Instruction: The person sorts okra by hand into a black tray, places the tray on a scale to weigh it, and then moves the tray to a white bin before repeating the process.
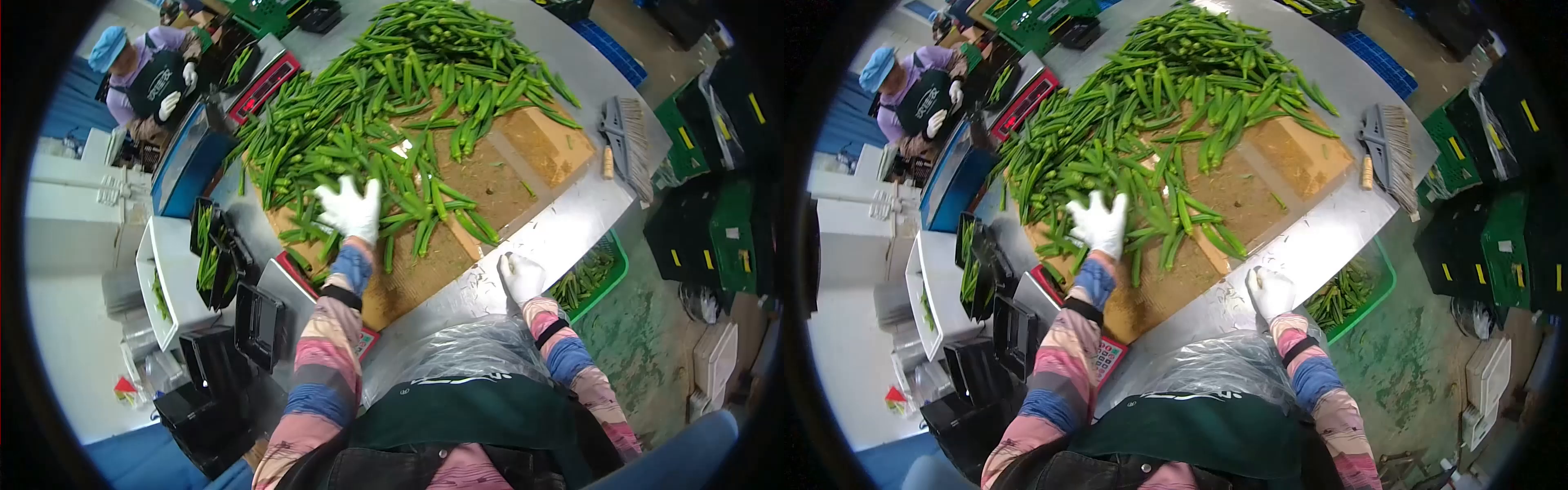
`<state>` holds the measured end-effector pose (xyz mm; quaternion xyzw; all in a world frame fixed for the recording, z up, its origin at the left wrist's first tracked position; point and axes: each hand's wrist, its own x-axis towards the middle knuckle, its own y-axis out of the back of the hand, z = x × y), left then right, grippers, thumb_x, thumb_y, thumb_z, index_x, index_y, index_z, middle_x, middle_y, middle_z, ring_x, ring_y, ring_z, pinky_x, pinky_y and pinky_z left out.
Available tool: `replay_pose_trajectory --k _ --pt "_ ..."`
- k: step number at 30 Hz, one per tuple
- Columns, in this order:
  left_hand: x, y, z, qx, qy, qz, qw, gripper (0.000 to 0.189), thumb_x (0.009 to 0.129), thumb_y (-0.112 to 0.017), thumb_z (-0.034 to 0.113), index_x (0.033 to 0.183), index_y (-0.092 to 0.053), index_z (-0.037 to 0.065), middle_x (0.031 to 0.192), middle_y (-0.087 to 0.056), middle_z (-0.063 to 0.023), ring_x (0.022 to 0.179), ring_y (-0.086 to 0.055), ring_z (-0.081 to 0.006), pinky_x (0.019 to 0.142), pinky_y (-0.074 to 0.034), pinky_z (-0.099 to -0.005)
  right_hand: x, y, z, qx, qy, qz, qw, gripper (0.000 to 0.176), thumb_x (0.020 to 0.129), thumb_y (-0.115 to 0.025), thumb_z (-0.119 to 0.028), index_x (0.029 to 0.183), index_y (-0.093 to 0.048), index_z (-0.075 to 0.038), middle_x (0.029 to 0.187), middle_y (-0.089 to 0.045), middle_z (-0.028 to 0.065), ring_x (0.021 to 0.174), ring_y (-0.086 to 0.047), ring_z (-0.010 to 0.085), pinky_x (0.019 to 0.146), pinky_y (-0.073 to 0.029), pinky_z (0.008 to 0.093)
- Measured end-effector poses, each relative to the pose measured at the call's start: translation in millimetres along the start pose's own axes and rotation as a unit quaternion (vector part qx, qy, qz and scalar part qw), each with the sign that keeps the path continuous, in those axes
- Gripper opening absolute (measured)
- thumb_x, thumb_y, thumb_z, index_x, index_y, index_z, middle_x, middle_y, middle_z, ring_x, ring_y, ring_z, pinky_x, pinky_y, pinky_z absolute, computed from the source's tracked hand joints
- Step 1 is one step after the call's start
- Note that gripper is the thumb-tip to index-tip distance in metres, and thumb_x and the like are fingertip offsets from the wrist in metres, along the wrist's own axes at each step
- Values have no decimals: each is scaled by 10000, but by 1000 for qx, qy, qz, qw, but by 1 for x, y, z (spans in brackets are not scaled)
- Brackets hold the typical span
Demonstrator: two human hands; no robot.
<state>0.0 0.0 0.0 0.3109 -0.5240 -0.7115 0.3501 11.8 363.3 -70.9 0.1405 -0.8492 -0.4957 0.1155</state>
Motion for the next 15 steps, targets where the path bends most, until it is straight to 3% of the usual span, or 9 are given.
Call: replay_pose_trajectory --k 2,3,5,7,9,15 --pt "-42 -34 31 -30 -89 25 995 744 888 -598 591 1508 -466 203 1601 -258 -282 1476 -194 -515 1158 -118 -697 8 -13 -12 2 18 35 999 218 876 -697 -295 744 -685 -121 647 -648 138 625 -664 317 612 -525 440" --pt "4 -21 20 -8 -148 79 986 718 901 -588 572 1505 -470 201 1576 -315 -278 1463 -217 -523 1154 -125 -699 21 -34 -30 18 29 60 998 206 869 -698 -285 741 -684 -124 639 -646 131 617 -662 309 602 -524 436" --pt "-42 -40 57 -41 -196 50 979 657 934 -550 531 1498 -477 200 1535 -389 -261 1450 -248 -514 1146 -136 -707 10 -22 -14 -9 32 57 998 201 868 -698 -280 741 -684 -125 635 -644 129 617 -662 308 599 -523 437" --pt "-78 -52 84 27 -245 15 969 632 961 -532 514 1516 -451 222 1563 -379 -227 1463 -247 -502 1141 -159 -719 6 -10 -10 -22 27 45 998 202 871 -697 -283 744 -684 -126 642 -646 131 624 -663 310 607 -525 439" --pt "-106 -46 96 -7 -299 22 954 664 955 -542 504 1532 -424 198 1571 -352 -249 1462 -216 -533 1136 -161 -722 8 -9 -10 -26 19 31 999 207 876 -694 -292 753 -688 -126 658 -654 134 637 -667 316 621 -529 441" --pt "-146 -26 61 -26 -424 -58 903 767 905 -633 450 1570 -357 184 1608 -271 -251 1457 -211 -543 1150 -177 -689 6 -4 -8 9 -10 0 1000 255 901 -684 -330 764 -682 -114 693 -664 145 665 -669 338 640 -528 451"
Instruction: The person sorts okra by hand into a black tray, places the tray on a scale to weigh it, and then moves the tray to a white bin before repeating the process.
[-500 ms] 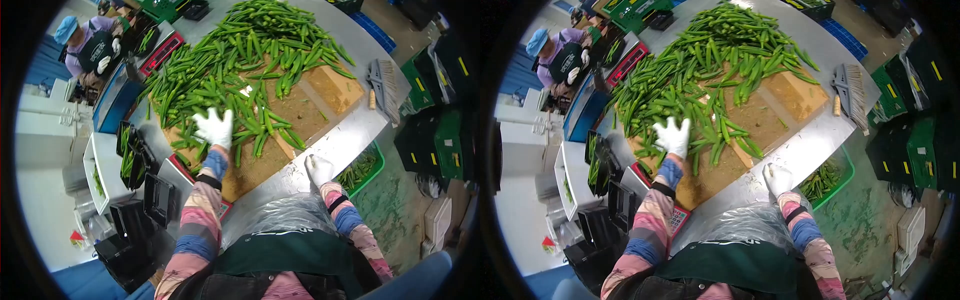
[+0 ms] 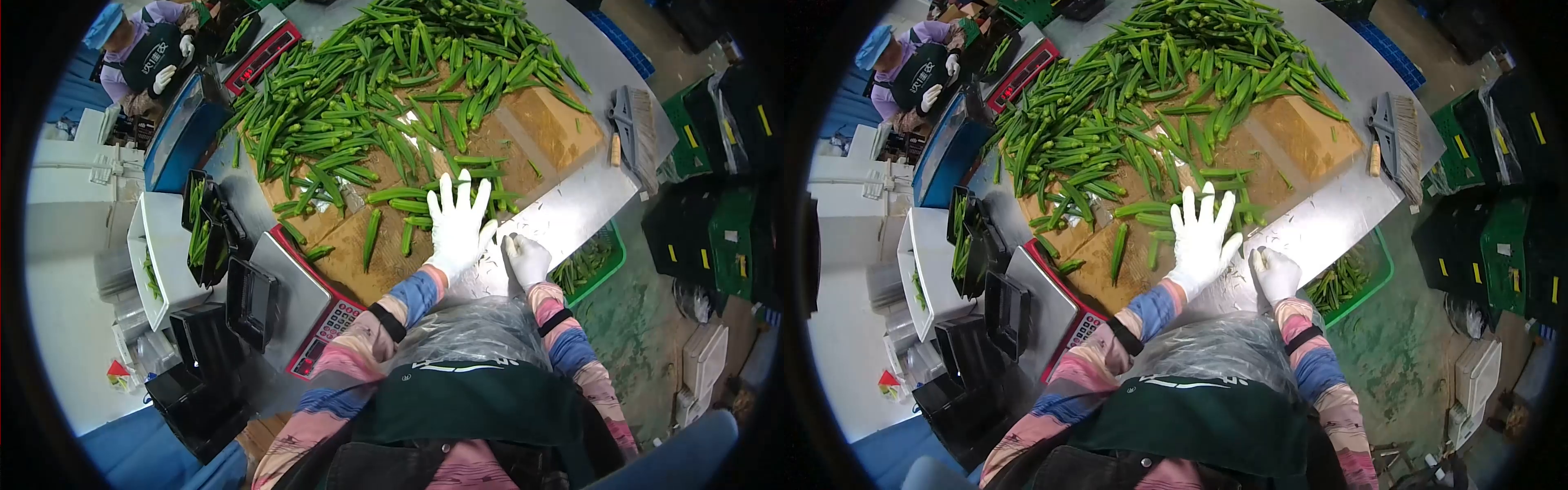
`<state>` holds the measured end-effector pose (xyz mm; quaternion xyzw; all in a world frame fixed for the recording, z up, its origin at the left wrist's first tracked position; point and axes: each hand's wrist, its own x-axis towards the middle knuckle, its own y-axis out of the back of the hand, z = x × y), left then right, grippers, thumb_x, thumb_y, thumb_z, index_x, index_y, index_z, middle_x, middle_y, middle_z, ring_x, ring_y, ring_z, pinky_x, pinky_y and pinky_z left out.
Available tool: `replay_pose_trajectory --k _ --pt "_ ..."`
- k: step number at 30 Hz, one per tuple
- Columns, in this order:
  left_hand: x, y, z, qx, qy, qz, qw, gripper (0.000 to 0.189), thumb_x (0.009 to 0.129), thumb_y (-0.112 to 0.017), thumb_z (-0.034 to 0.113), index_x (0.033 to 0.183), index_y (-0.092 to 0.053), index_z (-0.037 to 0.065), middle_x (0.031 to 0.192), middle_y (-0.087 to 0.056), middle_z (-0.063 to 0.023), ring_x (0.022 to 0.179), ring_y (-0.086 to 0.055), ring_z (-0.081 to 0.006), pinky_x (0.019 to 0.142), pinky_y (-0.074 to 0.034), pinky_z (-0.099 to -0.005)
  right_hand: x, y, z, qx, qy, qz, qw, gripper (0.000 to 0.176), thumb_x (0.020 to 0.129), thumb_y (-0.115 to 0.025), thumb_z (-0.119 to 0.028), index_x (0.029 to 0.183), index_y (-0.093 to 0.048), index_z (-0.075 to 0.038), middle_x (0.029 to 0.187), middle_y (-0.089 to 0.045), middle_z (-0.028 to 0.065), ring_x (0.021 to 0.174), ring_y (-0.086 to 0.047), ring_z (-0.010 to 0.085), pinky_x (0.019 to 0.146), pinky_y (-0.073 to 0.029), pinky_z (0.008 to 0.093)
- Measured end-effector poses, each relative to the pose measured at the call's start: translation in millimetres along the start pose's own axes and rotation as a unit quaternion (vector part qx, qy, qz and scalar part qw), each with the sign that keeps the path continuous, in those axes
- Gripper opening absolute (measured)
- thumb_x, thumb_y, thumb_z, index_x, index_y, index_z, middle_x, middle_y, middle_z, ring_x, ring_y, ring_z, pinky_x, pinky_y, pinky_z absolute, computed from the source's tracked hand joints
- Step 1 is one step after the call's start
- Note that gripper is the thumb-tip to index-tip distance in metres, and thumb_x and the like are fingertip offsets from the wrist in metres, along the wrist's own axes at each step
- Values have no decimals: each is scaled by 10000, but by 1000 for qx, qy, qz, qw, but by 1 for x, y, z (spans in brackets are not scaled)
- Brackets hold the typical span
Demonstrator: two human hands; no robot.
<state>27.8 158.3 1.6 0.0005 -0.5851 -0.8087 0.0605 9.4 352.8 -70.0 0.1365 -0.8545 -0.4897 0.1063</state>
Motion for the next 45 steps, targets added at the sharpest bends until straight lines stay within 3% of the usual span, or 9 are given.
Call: replay_pose_trajectory --k 16,20,22,24,29,33,37,40,45 --pt "-113 55 -26 -72 -89 -247 962 784 893 -676 438 1570 -336 239 1672 -128 -174 1498 -116 -524 1175 -170 -679 -10 6 1 60 -9 5 998 232 900 -726 -266 802 -675 -62 720 -666 127 672 -651 322 642 -518 413" --pt "-95 62 -81 -372 -43 -251 893 377 998 -598 286 1293 -662 60 1290 -652 -195 1236 -599 -347 1068 -459 -423 -9 5 4 61 -22 -12 998 224 902 -723 -265 812 -679 -65 727 -668 127 678 -653 320 644 -518 407" --pt "-70 83 -88 -350 82 -92 929 269 1002 -611 220 1102 -738 5 1033 -748 -124 989 -702 -226 927 -526 -313 -9 2 4 55 -25 -12 998 231 905 -717 -277 816 -680 -68 729 -668 126 680 -653 321 644 -518 406" --pt "-42 80 -106 -399 201 1 894 246 982 -655 228 1111 -738 36 1032 -742 -101 961 -688 -188 895 -523 -304 -8 1 4 43 -28 -7 999 238 908 -711 -290 820 -681 -71 733 -669 126 682 -653 323 644 -517 407" --pt "2 23 -159 22 36 70 997 215 878 -718 163 1080 -740 92 1025 -719 -138 979 -675 -313 861 -545 -389 -6 7 1 51 -53 -41 996 249 912 -687 -318 819 -677 -88 768 -684 134 735 -670 339 683 -527 433" --pt "9 41 -148 60 92 -50 993 282 836 -747 144 1103 -712 59 956 -676 -155 990 -653 -357 906 -519 -437 -6 9 1 60 -67 -63 994 240 914 -676 -322 829 -685 -97 807 -699 145 773 -682 347 704 -533 444" --pt "-18 37 -168 -85 108 -13 990 201 882 -724 121 1065 -694 42 1002 -683 -157 953 -661 -299 809 -524 -398 -4 7 1 44 -53 -50 996 241 917 -679 -326 845 -694 -97 787 -697 140 751 -681 339 686 -530 431" --pt "-42 55 -163 -543 276 -49 791 229 953 -676 112 1142 -660 -17 1023 -703 -115 897 -678 -216 779 -532 -336 -5 6 2 50 -48 -33 997 251 924 -683 -324 851 -698 -83 737 -687 131 699 -675 323 658 -525 410" --pt "-84 86 -126 -798 260 -103 534 375 978 -664 156 1297 -568 -16 1292 -646 -205 1064 -684 -250 922 -549 -376 0 5 -10 134 -128 -58 981 236 947 -691 -286 867 -708 -65 684 -675 82 612 -634 208 612 -503 332"
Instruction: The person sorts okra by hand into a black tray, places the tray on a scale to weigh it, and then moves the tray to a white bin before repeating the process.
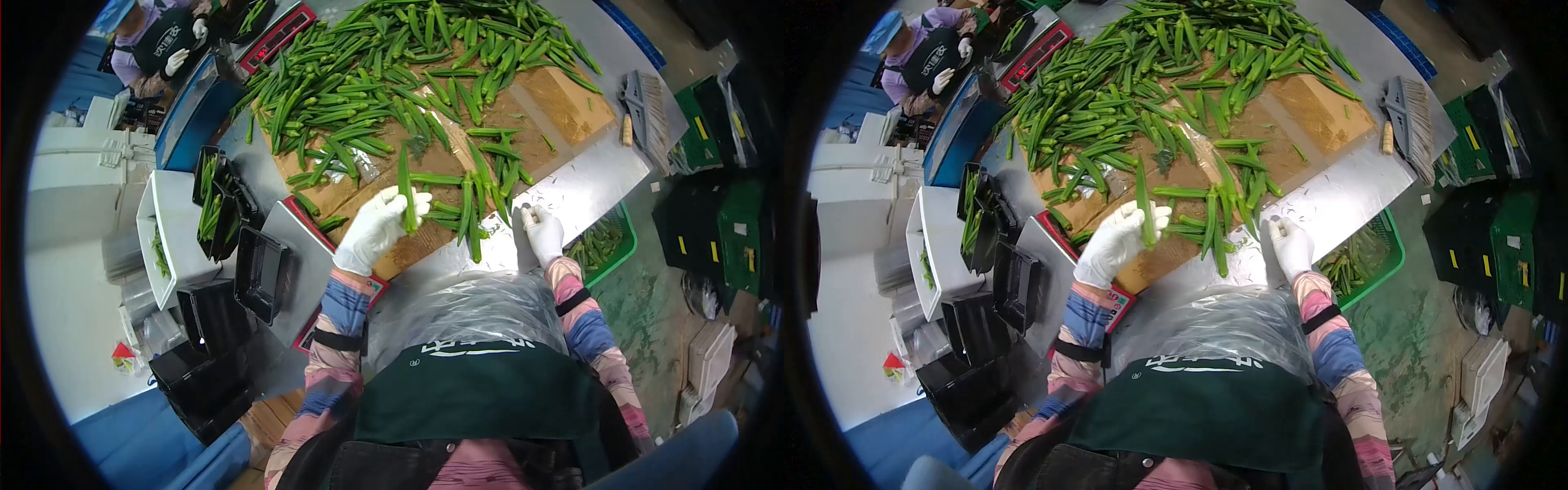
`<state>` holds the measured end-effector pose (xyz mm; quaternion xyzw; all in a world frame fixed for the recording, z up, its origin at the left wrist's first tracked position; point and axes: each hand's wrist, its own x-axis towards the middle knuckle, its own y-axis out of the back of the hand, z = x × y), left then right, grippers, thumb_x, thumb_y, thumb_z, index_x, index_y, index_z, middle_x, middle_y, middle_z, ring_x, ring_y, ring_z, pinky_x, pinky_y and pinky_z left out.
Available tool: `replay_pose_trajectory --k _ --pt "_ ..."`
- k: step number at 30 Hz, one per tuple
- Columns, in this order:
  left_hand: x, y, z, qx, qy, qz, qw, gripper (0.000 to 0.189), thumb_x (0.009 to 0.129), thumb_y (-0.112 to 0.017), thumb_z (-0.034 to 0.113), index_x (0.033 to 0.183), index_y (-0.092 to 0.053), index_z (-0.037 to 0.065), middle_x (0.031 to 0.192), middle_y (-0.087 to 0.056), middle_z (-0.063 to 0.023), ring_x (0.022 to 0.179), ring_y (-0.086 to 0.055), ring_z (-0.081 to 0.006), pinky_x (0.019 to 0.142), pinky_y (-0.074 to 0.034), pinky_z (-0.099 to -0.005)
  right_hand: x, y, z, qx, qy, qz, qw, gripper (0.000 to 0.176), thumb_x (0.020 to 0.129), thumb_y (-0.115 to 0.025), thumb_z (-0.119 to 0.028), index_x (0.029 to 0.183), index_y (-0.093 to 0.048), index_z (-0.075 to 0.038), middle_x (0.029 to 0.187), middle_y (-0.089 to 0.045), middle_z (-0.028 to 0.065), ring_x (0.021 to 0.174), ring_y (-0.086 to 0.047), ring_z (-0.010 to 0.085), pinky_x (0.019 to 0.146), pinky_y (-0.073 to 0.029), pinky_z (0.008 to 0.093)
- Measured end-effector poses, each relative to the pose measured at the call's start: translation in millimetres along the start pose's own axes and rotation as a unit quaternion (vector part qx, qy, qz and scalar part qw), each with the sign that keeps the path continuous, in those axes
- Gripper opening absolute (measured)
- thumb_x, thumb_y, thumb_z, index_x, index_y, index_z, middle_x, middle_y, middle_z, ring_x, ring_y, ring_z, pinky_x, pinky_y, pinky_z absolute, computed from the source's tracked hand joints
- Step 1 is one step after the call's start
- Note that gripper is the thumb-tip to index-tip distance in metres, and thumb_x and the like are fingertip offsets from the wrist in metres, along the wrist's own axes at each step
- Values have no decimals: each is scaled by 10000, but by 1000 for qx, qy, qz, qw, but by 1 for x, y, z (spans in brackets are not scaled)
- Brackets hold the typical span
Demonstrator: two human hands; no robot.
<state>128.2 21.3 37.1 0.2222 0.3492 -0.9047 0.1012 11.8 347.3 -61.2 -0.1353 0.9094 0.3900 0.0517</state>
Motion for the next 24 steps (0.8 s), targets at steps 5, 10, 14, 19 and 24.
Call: replay_pose_trajectory --k 5,10,14,19,24 --pt "-17 -10 -26 -110 -9 -13 994 360 991 -642 150 1305 -553 -3 1378 -577 -243 1108 -668 -276 971 -545 -413 -7 -6 -76 34 46 -61 996 307 893 -720 -398 954 -729 -97 850 -731 124 793 -713 303 712 -545 401" --pt "-27 -21 -32 -136 1 -23 990 469 991 -627 125 1422 -454 63 1372 -572 -237 1156 -647 -279 970 -549 -422 7 -39 -111 -161 91 -87 979 422 827 -745 -495 907 -736 -81 829 -731 141 835 -715 323 761 -553 433" --pt "-33 -10 -27 -125 -47 12 991 539 963 -658 115 1451 -436 62 1381 -563 -203 1185 -625 -278 1003 -527 -437 16 -37 -115 -95 44 -95 990 406 842 -727 -471 922 -745 -73 835 -736 163 818 -710 348 753 -551 439" --pt "-26 -4 -13 90 -111 204 969 264 933 -730 172 1156 -662 49 847 -611 18 736 -590 -114 743 -521 -299 15 13 -89 283 5 -84 955 345 841 -810 -313 984 -742 -6 707 -660 -3 679 -584 104 656 -490 258" --pt "12 -28 -5 270 -177 240 915 216 939 -726 181 1067 -703 8 848 -656 7 679 -588 -91 676 -495 -226 -11 157 -1 -83 -59 -97 990 384 865 -767 -308 1095 -733 -2 798 -725 86 700 -664 190 695 -525 315"
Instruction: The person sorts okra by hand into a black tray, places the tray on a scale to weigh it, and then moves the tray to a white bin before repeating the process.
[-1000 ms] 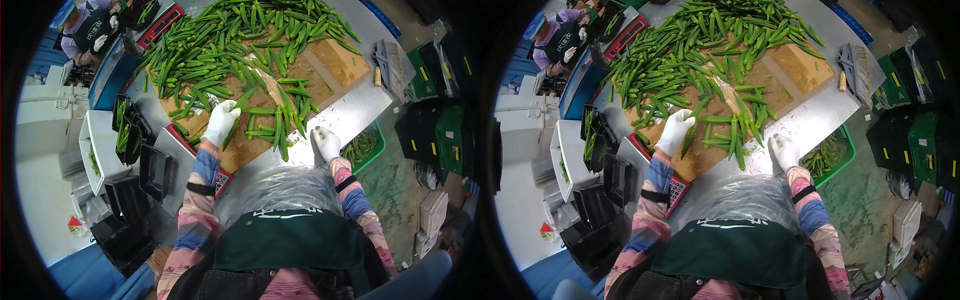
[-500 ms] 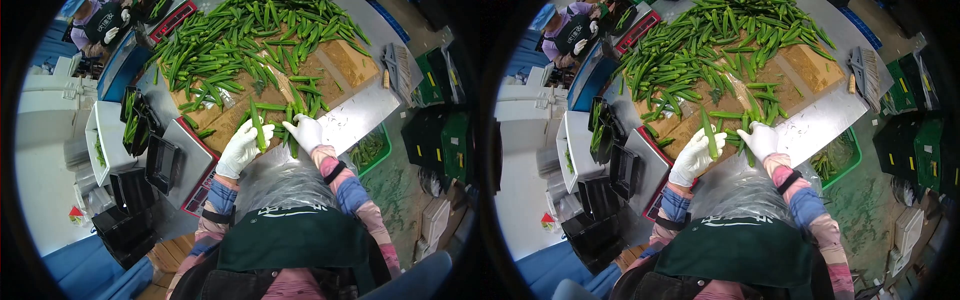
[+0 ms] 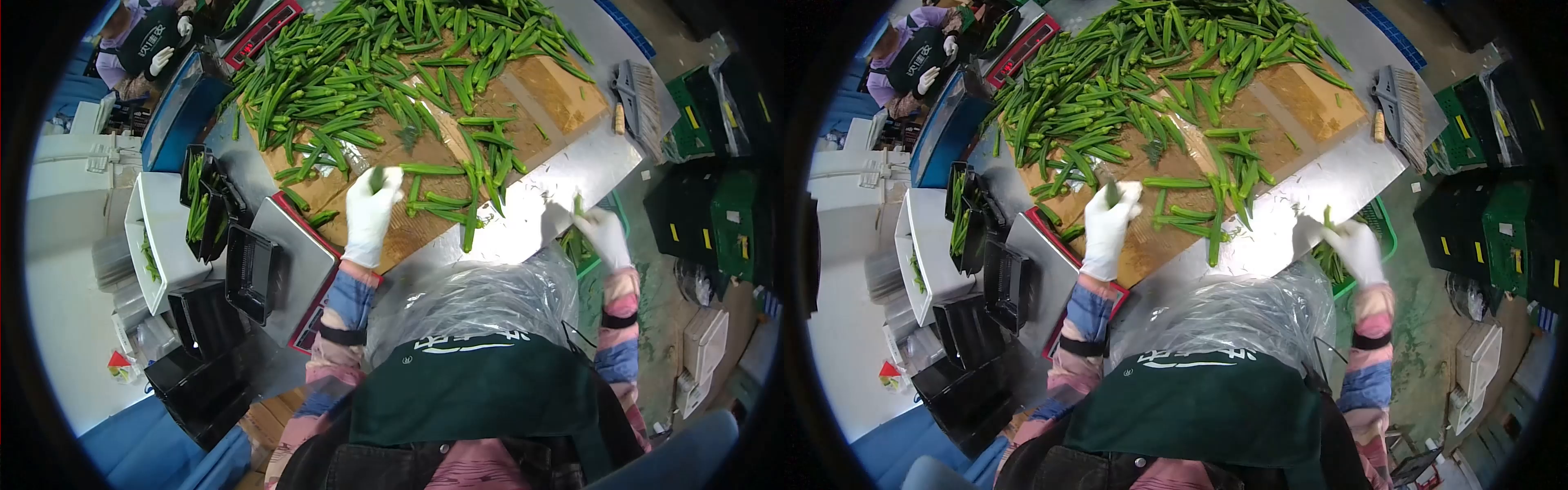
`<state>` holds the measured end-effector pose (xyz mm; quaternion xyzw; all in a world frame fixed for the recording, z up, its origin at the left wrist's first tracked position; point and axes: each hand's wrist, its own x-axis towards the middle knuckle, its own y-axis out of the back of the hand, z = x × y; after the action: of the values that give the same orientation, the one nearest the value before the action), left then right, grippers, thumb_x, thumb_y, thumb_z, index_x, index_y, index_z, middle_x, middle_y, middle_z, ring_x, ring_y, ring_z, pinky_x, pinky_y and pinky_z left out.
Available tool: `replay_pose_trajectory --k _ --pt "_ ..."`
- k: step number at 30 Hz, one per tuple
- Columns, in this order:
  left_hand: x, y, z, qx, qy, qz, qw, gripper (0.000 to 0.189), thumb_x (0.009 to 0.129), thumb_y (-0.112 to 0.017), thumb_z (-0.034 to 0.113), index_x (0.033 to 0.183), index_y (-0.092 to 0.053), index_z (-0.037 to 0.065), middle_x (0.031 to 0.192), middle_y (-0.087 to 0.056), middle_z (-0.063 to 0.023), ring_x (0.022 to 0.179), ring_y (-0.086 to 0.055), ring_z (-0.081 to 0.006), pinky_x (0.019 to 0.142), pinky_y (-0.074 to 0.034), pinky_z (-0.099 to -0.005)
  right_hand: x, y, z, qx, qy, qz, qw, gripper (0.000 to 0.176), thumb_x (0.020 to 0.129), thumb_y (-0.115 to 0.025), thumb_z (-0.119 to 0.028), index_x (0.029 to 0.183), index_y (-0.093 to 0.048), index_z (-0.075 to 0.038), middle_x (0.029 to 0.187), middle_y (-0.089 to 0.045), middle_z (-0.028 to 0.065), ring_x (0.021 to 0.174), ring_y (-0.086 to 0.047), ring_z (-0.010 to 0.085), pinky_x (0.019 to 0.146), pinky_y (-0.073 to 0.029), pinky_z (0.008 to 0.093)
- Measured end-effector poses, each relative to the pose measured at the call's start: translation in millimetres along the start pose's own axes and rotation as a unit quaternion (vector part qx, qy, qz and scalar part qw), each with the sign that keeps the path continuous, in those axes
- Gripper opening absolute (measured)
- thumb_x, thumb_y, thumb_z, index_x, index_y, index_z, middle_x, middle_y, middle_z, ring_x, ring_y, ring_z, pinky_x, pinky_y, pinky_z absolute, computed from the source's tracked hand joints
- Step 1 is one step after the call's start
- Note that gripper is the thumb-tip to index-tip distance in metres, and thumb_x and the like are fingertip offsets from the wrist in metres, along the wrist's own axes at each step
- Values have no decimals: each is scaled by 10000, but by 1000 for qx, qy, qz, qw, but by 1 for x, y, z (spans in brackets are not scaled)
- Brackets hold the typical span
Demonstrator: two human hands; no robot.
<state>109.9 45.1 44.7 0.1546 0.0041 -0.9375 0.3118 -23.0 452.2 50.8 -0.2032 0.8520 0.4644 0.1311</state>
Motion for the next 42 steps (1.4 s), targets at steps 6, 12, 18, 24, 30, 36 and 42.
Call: replay_pose_trajectory --k 6,12,18,24,30,36,42 --pt "52 -38 -58 495 -469 -46 730 360 764 -744 57 1116 -728 130 1045 -704 -114 1034 -630 -328 914 -497 -424 -22 -2 18 -61 -28 90 994 460 873 -730 -400 1163 -721 -43 831 -729 159 776 -720 297 719 -553 393" --pt "34 -25 -10 80 -32 -198 976 402 906 -707 135 1290 -623 55 1126 -707 -139 1033 -673 -284 892 -552 -411 -23 -89 -38 -37 96 23 994 369 895 -711 -368 1160 -730 -111 798 -712 135 758 -708 314 726 -564 416" --pt "-12 2 28 -268 164 -294 903 586 994 -637 267 1480 -431 14 1332 -618 -196 1107 -672 -250 926 -568 -383 -18 -155 -86 -30 160 -26 986 330 850 -767 -395 982 -722 -96 735 -688 116 708 -688 308 686 -546 411" --pt "-32 0 16 -344 189 -272 879 593 978 -598 206 1505 -402 15 1462 -518 -232 1212 -626 -307 1040 -512 -463 -6 -180 -92 -56 137 -15 989 363 820 -780 -424 860 -659 -84 792 -712 136 766 -701 334 720 -547 429" --pt "-31 10 2 -408 190 -214 867 561 977 -565 129 1498 -400 2 1458 -517 -232 1268 -589 -347 1098 -467 -508 4 -175 -67 196 43 -110 973 220 846 -780 -196 913 -628 -53 798 -715 97 719 -697 170 690 -545 309" --pt "-23 47 -11 -283 122 -56 950 375 919 -658 69 1282 -605 -13 1068 -686 -105 898 -671 -203 829 -562 -374 7 -170 -43 350 26 -115 929 273 867 -762 -144 1072 -644 -8 850 -693 55 746 -624 101 682 -524 255" --pt "-14 41 -27 40 63 62 995 268 854 -705 67 1110 -692 -13 802 -653 -28 680 -597 -114 625 -483 -276 18 -165 -85 155 179 -39 971 372 826 -729 -197 1129 -664 9 1007 -651 156 873 -668 289 778 -543 362"
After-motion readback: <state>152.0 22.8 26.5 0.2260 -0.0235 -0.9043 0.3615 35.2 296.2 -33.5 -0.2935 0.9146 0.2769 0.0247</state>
